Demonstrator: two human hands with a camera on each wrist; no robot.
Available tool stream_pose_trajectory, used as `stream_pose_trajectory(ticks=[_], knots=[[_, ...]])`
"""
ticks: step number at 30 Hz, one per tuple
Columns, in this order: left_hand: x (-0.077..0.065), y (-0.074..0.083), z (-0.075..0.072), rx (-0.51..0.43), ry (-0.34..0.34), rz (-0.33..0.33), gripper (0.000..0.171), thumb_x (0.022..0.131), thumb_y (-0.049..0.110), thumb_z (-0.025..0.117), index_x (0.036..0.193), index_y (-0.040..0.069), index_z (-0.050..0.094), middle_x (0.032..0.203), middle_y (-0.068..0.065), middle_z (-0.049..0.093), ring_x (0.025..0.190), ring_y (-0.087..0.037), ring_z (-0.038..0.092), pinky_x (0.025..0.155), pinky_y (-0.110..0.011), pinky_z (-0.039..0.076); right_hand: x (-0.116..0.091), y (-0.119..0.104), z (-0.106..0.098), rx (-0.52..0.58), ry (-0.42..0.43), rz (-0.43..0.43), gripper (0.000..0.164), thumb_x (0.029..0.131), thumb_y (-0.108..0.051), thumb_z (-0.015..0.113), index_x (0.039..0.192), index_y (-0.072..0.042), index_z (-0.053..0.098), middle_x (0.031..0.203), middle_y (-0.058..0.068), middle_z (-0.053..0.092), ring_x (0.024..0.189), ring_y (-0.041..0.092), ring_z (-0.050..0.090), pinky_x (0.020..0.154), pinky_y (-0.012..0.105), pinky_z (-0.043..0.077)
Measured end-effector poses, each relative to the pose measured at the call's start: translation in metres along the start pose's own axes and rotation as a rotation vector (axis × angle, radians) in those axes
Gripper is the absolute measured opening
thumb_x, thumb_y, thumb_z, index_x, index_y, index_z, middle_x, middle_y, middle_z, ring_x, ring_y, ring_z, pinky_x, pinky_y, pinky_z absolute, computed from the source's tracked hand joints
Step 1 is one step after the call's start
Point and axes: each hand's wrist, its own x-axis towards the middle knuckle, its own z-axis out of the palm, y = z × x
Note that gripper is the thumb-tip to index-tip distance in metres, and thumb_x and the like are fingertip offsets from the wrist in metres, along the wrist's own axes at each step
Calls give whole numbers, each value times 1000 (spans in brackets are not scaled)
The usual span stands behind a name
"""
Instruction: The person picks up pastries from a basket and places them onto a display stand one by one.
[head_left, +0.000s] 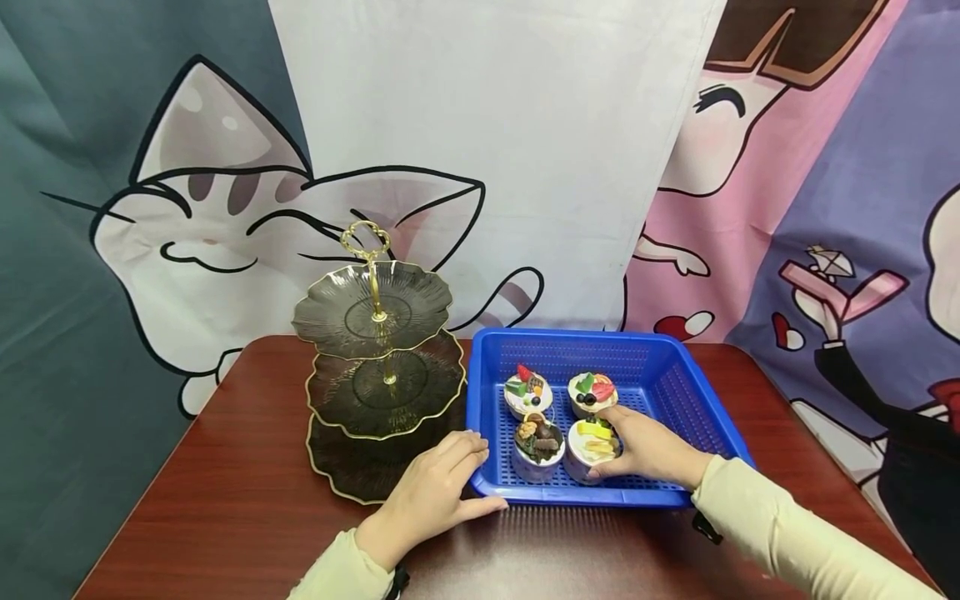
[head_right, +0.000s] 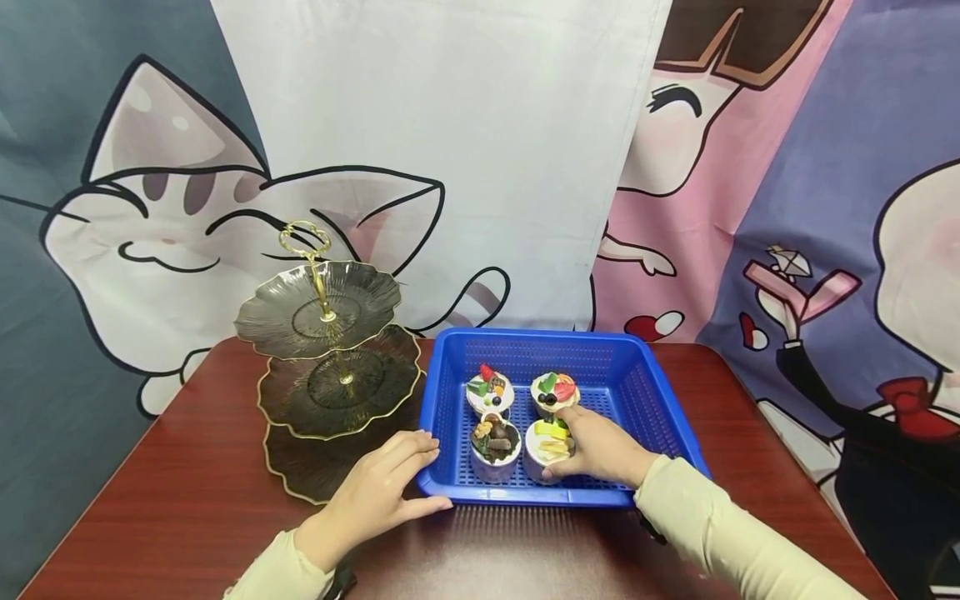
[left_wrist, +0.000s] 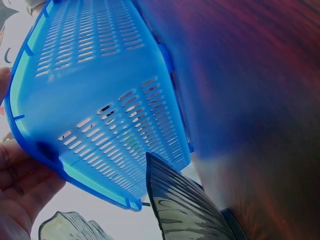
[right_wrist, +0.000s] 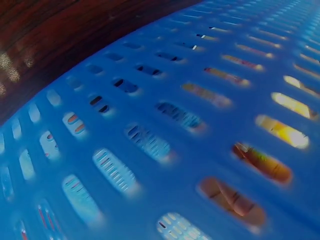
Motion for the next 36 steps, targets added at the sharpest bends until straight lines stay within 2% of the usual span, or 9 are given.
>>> stream_pose_trajectory(ticks=[5,11,21,30,36], knots=[[0,0,-1,4,-5,-8,54,72,52,78,94,4,70,97,-5,69,97,-19,65,88,-30,57,1,-2,0,-4,3,-4,84,66,-54,81,123,3,55,114,15,63,98,22,61,90,47,53],[0,1,0,-3,9,-6,55,70,52,79,93,4,70,96,-5,69,98,-19,65,87,-30,57,-2,-2,-3,-44,37,-3,77,64,-56,80,115,-2,59,100,4,63,85,12,57,77,37,55],[0,1,0,-4,0,-17,55,70,53,79,94,4,70,97,-5,68,98,-19,64,88,-28,57,-4,1,-11,-63,86,18,72,64,-58,79,109,-5,60,95,-1,62,79,9,54,68,30,51],[-1,2,-2,-3,-29,-49,56,66,51,83,95,5,71,98,-4,69,99,-19,65,89,-28,57,-6,-5,-29,-54,39,60,77,67,-61,76,114,-2,59,96,2,64,79,10,55,67,30,52],[0,2,-2,4,-27,-43,57,65,52,83,95,4,71,98,-4,69,99,-19,65,88,-29,57,-12,-10,-37,-40,4,77,81,67,-63,75,117,-1,59,97,2,64,80,10,55,67,29,51]])
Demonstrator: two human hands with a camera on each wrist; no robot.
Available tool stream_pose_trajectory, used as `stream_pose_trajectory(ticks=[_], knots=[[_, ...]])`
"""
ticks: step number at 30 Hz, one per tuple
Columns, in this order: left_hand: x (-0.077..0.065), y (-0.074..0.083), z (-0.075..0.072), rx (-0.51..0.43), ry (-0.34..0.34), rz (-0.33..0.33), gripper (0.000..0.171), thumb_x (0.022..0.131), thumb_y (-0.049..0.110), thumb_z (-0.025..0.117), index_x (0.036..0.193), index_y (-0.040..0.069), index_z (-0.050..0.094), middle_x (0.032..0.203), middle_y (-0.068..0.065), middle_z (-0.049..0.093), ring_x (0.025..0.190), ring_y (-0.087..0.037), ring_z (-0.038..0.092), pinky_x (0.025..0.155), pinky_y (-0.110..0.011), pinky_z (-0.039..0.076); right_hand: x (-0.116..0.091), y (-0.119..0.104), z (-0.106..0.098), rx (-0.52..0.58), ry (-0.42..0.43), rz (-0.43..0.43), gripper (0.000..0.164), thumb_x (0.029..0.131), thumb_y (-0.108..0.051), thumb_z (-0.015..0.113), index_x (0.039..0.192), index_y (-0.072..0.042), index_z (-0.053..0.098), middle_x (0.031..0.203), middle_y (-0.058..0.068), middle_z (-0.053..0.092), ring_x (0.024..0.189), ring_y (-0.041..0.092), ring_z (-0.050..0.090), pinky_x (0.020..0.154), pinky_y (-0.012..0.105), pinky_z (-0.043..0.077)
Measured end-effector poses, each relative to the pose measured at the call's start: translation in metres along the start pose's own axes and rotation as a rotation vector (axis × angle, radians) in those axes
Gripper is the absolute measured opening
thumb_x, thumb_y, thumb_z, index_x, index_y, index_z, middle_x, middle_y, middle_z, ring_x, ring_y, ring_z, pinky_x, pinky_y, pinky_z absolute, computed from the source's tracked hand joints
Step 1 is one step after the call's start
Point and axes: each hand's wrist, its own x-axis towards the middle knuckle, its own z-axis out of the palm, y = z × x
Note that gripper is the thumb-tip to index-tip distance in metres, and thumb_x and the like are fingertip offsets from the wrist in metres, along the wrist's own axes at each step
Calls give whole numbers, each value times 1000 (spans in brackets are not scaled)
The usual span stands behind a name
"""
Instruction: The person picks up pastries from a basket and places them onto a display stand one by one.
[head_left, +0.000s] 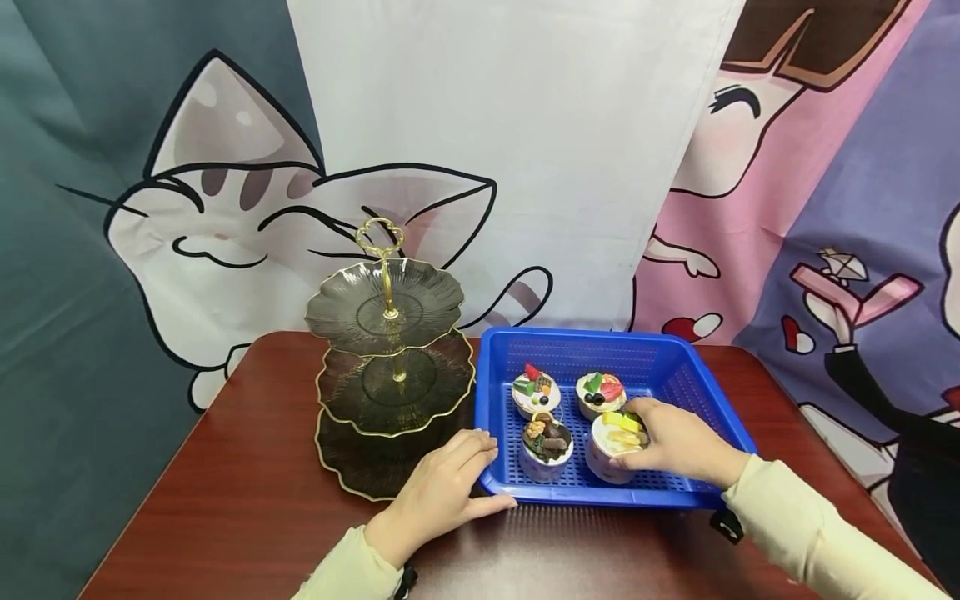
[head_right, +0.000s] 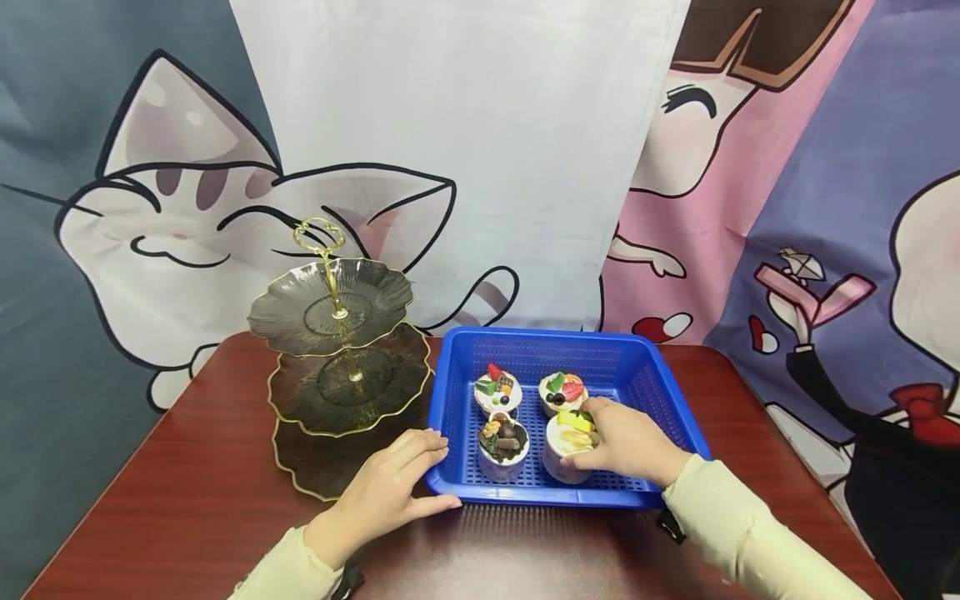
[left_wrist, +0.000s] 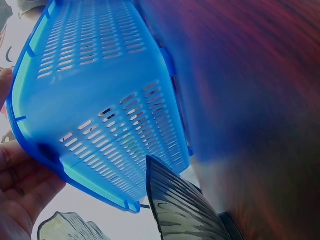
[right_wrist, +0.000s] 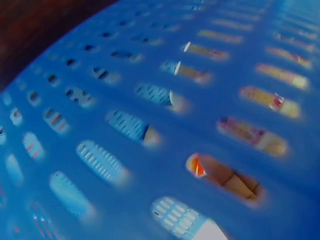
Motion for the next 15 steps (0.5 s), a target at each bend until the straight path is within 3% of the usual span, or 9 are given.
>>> stream_pose_trajectory(ticks=[15], knots=[[1,2,0,25,-25,0,57,67,52,82,97,5,71,99,-5,69,101,-19,65,92,-29,56,-18,-4,-28,-48,47,-24,78,68,-62,75,115,-1,60,99,3,65,83,11,57,71,31,55]])
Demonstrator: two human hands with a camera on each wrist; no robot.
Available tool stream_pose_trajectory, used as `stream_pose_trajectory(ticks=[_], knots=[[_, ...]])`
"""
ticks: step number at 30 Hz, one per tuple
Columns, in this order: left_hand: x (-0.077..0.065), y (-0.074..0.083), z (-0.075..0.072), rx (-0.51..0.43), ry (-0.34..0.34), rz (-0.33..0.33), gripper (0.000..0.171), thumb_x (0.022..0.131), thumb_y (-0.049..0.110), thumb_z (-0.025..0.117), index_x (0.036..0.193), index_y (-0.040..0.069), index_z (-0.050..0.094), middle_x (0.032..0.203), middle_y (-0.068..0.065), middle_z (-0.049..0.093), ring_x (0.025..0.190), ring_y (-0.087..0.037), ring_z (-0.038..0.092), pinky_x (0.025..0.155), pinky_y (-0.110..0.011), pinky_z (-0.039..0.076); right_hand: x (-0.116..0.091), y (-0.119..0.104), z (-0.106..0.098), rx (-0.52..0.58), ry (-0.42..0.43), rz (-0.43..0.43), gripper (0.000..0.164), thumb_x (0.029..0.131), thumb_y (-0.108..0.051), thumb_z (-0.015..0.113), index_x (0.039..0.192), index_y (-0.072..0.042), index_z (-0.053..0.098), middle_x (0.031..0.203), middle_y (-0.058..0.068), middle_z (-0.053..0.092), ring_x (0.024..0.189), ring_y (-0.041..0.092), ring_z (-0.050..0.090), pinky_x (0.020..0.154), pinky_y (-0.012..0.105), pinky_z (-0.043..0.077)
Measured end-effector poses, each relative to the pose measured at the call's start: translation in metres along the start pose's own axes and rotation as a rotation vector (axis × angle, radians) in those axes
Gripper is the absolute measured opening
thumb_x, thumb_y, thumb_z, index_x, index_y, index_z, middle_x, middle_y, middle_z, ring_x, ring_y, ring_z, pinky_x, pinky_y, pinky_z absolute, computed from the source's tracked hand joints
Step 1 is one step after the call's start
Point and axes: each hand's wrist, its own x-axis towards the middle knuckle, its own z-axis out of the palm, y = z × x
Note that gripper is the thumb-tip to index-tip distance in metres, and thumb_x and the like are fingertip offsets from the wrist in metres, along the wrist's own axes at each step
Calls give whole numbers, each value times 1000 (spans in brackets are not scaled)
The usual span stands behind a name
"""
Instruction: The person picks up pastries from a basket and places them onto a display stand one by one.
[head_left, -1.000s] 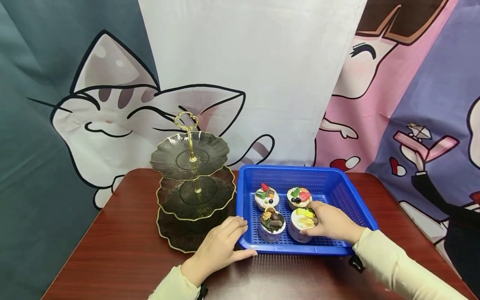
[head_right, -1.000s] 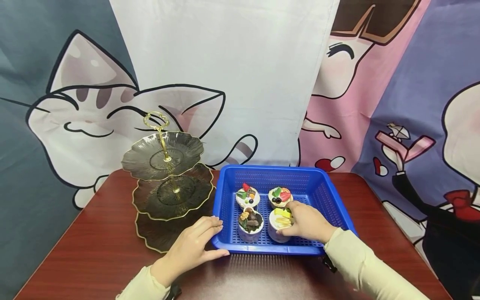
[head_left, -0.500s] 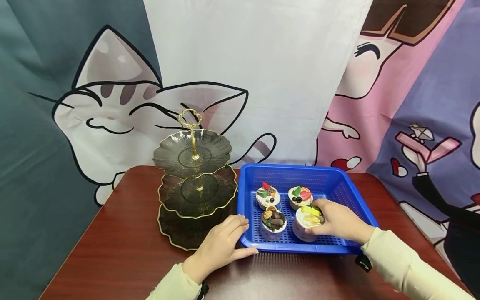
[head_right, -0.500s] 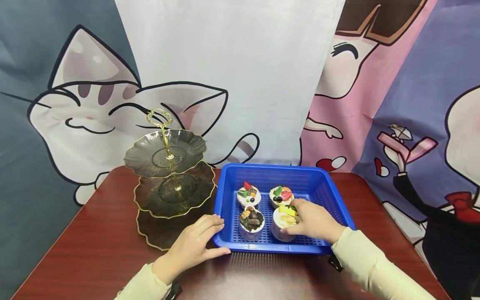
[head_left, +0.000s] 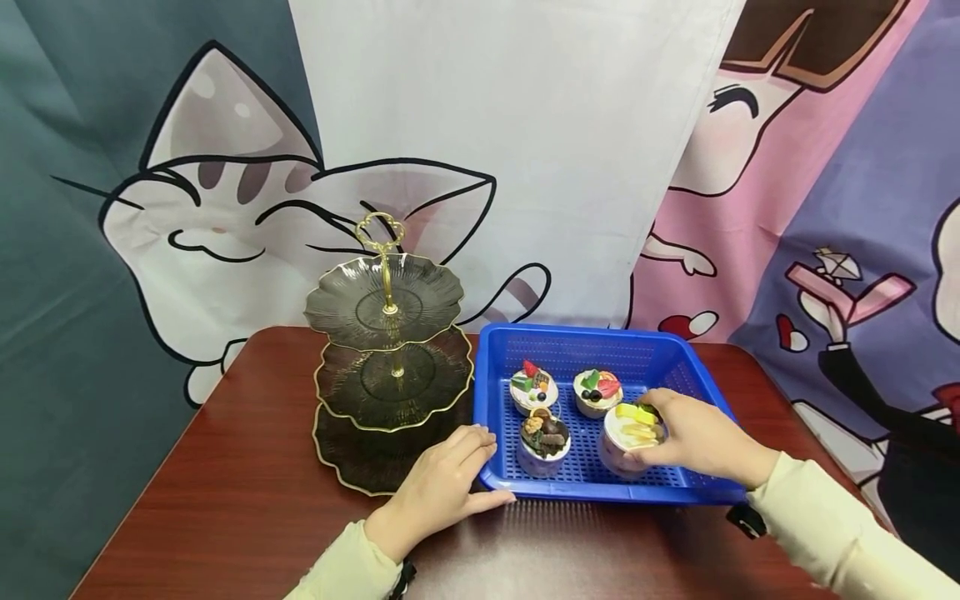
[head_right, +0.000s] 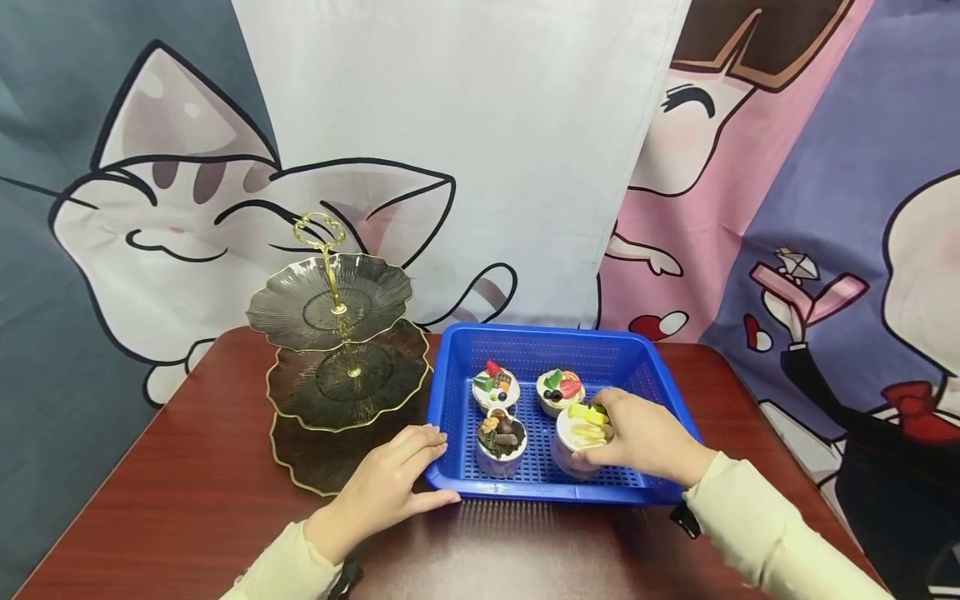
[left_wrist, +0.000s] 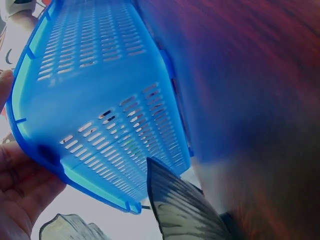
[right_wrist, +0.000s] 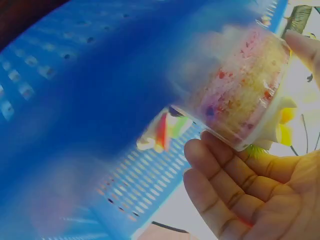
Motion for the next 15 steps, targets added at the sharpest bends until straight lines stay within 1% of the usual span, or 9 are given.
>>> stream_pose_trajectory(ticks=[3,6,8,11,15], knots=[[0,-1,0,54,-10,52,54,76,53,74,98,4,71,99,-6,70,101,-20,66,96,-29,54,0,-5,-12,7,0,1,76,69,-59,76,116,-1,59,100,5,65,83,11,57,70,30,55],[0,-1,1,91,-16,106,51,89,52,60,98,3,71,100,-7,71,104,-21,66,99,-30,52,0,-9,-23,9,10,-8,74,70,-57,76,116,-2,59,102,6,65,82,11,56,68,28,55],[-1,-2,3,96,-17,132,52,95,51,51,97,3,71,100,-7,71,106,-22,66,100,-30,52,1,-12,-30,8,27,-19,71,70,-55,77,114,-3,59,101,5,64,82,11,56,67,27,54],[-1,-2,4,86,-19,147,54,98,50,43,96,4,71,101,-6,70,108,-22,65,100,-30,52,4,-16,-39,3,52,-39,67,71,-51,78,113,-3,59,100,5,64,80,11,56,65,25,53],[-3,-4,5,75,-2,158,53,98,50,44,96,4,71,100,-6,70,107,-22,65,99,-30,52,12,-22,-51,-3,76,-64,64,72,-44,79,114,-1,59,100,7,65,80,12,57,66,25,54]])
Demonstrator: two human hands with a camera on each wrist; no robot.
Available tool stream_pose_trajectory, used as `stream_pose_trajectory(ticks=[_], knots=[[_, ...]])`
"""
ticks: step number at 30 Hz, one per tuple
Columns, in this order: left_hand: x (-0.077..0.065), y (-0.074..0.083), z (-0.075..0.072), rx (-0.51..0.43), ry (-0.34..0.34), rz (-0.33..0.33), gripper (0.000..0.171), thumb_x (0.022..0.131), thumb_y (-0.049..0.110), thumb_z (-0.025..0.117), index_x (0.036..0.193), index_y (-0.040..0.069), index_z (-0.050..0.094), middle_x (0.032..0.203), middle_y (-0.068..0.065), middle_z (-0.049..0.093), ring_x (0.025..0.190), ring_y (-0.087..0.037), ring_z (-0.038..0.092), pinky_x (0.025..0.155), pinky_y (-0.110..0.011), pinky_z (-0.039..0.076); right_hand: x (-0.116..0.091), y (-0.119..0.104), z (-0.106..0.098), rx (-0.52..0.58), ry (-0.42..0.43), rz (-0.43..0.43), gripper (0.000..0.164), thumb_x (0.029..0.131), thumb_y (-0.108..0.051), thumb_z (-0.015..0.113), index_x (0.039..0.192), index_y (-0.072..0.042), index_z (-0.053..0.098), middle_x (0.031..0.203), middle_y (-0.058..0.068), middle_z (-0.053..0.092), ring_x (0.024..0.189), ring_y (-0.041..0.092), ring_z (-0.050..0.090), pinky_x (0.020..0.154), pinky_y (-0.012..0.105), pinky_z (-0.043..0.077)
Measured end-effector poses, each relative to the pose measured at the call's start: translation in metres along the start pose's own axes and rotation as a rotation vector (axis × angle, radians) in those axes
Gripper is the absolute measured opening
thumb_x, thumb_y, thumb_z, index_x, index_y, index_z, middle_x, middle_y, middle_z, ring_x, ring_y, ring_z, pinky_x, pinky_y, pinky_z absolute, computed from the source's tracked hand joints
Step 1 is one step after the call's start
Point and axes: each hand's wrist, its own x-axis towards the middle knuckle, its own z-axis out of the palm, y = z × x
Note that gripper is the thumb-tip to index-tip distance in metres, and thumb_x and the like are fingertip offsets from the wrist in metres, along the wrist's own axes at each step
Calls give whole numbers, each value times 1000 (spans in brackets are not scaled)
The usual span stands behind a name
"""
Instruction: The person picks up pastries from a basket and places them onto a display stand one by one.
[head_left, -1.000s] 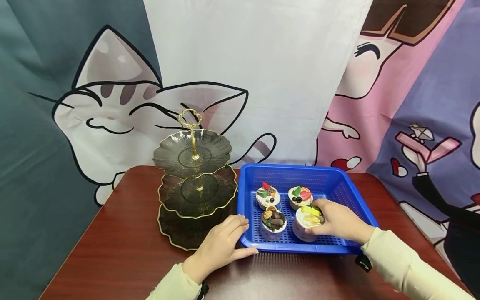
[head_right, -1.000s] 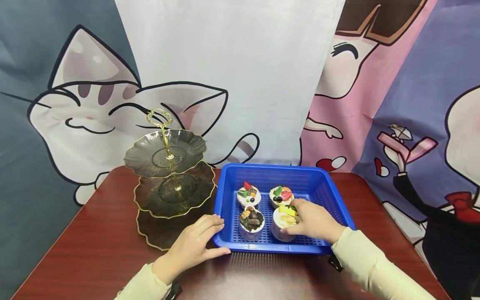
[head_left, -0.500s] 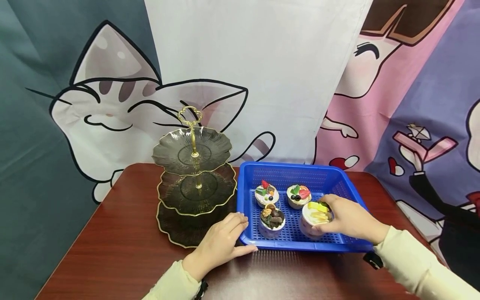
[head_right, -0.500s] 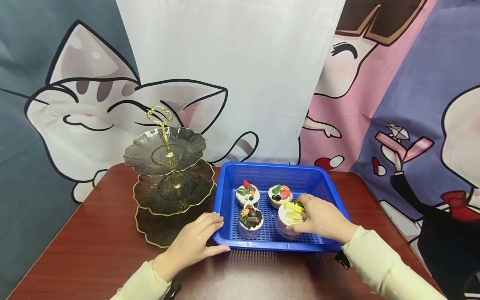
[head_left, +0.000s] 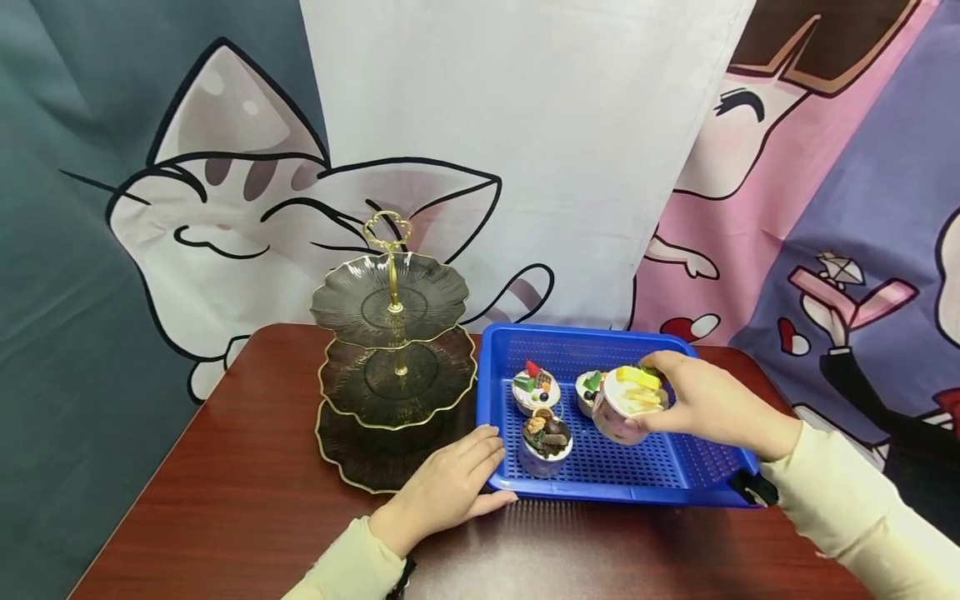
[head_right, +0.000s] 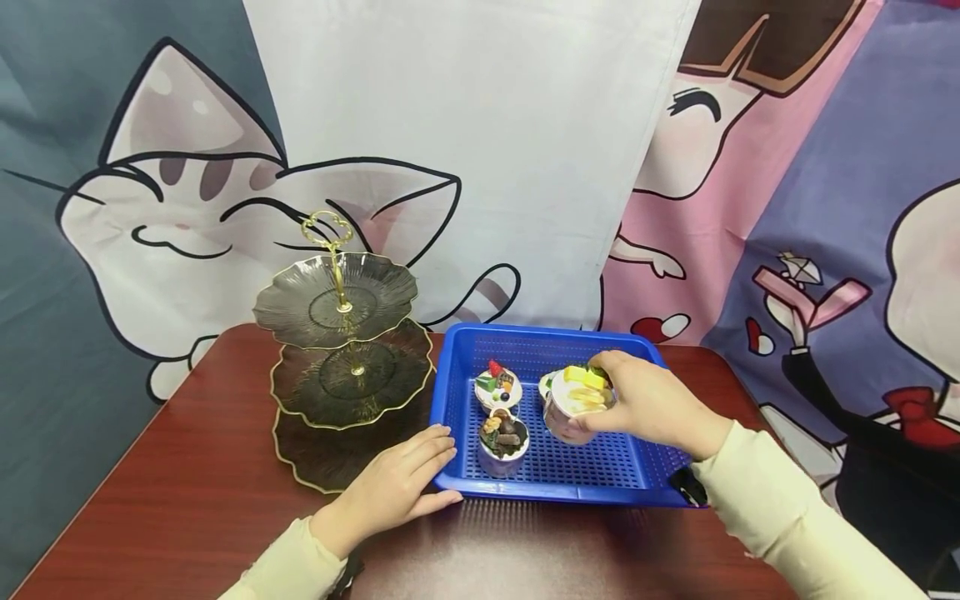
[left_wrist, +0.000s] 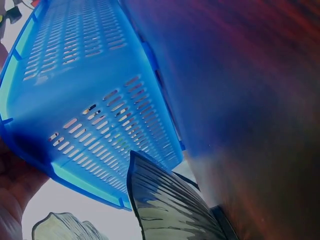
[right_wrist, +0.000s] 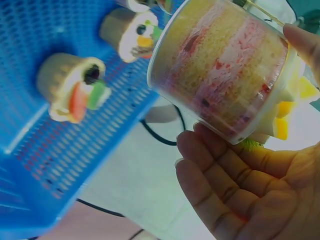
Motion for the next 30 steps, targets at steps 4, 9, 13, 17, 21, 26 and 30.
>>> stream_pose_trajectory(ticks=[4,9,13,17,21,26,30], knots=[[-2,0,1,-4,25,18,50,96,49,49,95,4,71,99,-7,71,106,-22,66,97,-30,53,11,-6,-10,22,26,-30,61,71,-42,80,112,-4,60,96,3,65,78,10,57,67,25,53],[-4,0,0,-41,21,-2,47,93,48,56,98,4,72,103,-6,72,107,-21,66,100,-31,52,29,-13,-22,62,50,-88,57,71,-42,80,109,-4,61,90,0,65,75,10,55,64,23,50],[-4,1,-1,-110,-8,-52,43,87,45,65,102,5,71,106,-5,71,112,-22,64,104,-32,49,44,-15,-29,83,53,-120,52,73,-39,80,107,-5,62,89,1,65,75,12,55,64,23,48],[-3,0,-1,-152,-27,-82,43,82,42,71,104,5,71,108,-5,70,114,-22,62,106,-31,47,56,-19,-34,88,56,-135,48,73,-37,79,106,-7,62,87,0,64,74,13,55,63,23,47],[-3,-2,1,-144,-13,-65,42,81,40,73,103,4,70,107,-5,70,112,-22,63,105,-32,48,65,-23,-39,99,59,-131,48,73,-36,79,107,-7,62,85,1,64,74,13,54,63,23,46],[-3,-3,1,-143,-4,-53,42,81,41,73,103,4,70,106,-5,70,111,-22,63,104,-31,49,74,-28,-44,113,46,-128,51,75,-37,78,112,-5,62,92,3,67,78,15,58,67,27,49],[-3,-1,0,-153,-2,-61,42,81,40,73,103,5,70,106,-5,70,111,-21,63,103,-30,49,82,-31,-49,141,36,-115,54,76,-37,78,116,-3,61,97,7,68,85,17,61,71,29,50]])
